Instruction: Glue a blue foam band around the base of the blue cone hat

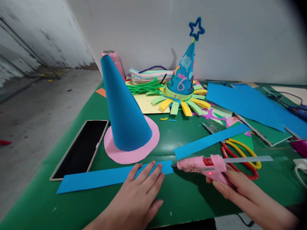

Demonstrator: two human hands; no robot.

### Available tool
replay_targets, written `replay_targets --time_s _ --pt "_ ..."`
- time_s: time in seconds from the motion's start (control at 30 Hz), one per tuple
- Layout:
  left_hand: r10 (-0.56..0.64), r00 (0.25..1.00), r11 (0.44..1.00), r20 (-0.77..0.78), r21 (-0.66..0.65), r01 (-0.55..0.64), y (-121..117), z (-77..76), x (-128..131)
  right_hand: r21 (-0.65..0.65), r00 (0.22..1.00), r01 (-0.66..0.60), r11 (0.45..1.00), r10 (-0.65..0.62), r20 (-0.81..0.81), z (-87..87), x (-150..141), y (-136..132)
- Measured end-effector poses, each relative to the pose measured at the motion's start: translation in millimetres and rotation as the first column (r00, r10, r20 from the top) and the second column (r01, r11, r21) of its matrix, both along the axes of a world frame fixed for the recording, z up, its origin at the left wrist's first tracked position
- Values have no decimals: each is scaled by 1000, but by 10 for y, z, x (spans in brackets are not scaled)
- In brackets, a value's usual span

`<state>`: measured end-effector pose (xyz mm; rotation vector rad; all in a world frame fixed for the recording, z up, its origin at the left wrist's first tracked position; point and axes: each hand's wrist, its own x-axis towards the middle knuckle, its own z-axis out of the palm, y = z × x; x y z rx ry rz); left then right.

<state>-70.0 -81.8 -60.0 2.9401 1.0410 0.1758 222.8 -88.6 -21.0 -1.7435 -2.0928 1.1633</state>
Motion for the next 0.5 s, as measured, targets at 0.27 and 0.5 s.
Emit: replay_targets --time_s 0.27,0.5 --pt "9 1000 1000 -10 2 -9 -6 -24 -5 -24 999 49 999 -49 -6 5 -61 52" --pt "6 1000 1000 -29 -10 -6 -17 -4 -4 -17 999 34 999 -34 -29 75 -101 86"
